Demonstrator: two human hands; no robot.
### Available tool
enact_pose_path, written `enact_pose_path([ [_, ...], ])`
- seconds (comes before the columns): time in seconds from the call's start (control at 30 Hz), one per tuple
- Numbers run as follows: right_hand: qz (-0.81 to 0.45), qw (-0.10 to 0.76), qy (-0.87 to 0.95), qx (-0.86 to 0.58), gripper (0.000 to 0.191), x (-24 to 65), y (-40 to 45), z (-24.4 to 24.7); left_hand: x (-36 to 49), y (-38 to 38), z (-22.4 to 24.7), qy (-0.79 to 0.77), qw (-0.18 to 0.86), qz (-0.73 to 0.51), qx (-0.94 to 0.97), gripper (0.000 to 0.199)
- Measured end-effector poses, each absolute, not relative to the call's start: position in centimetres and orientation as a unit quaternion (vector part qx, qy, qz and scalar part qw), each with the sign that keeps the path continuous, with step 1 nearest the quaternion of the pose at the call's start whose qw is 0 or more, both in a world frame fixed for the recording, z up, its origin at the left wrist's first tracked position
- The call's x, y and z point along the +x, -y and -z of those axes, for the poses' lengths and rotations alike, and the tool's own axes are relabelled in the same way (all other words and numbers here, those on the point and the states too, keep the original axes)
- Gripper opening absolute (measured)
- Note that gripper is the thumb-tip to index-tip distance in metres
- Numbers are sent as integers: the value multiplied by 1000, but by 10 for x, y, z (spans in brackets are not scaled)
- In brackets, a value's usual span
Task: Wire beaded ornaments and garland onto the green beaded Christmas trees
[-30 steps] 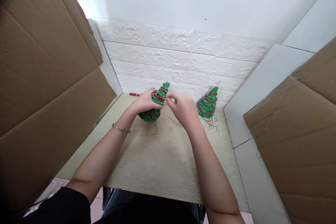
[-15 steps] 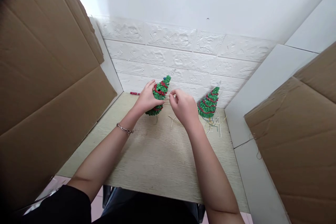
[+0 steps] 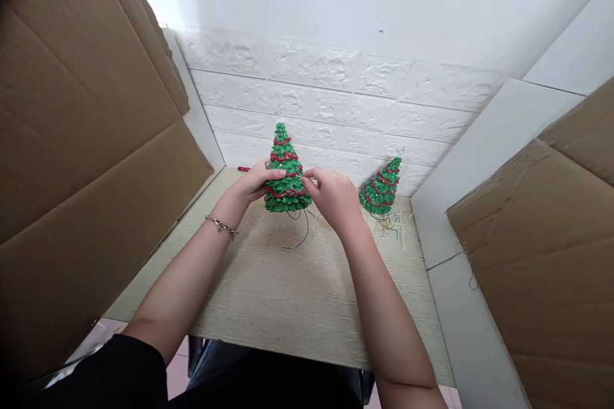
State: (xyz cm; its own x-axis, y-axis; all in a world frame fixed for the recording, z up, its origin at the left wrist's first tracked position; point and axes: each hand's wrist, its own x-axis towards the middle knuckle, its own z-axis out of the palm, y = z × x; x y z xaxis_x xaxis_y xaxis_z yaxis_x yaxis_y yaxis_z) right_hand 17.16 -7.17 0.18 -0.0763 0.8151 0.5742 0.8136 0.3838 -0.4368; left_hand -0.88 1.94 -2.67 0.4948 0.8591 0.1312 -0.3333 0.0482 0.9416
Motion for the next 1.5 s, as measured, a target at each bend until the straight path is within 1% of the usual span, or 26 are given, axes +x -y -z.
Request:
enact_pose_path([
  [0.23,-28,391,765,-510,14,168,73,-3,-10,-18,26,-222,695,-431,531,53],
  [0.37,-28,380,764,-521,14,167,71,0,-10,-17,25,-222,692,-432,534,53],
  [0.6,-15,333,763,-554,15,166,73,2,-10,-19,26,-222,678,-438,547,48],
  [0.77,-9,329,754,-569,15,163,74,2,-9,-17,25,-228,684,-421,551,50],
  [0.87,-18,337,752,-567,11,160,74,2,-7,-15,23,-227,691,-409,551,50],
  [1.0,-44,380,748,-542,7,156,74,3,-7,-12,18,-238,681,-424,547,49],
  [1.1,-50,406,751,-518,11,155,72,5,-7,-12,16,-232,675,-434,550,52],
  [1.2,-20,415,771,-482,15,156,70,6,-7,-12,15,-227,671,-440,552,54],
  [1.37,18,412,801,-434,20,160,66,11,-6,-10,14,-237,669,-442,548,49],
  [1.5,23,436,795,-421,19,162,65,12,-5,-9,13,-235,669,-457,537,48],
])
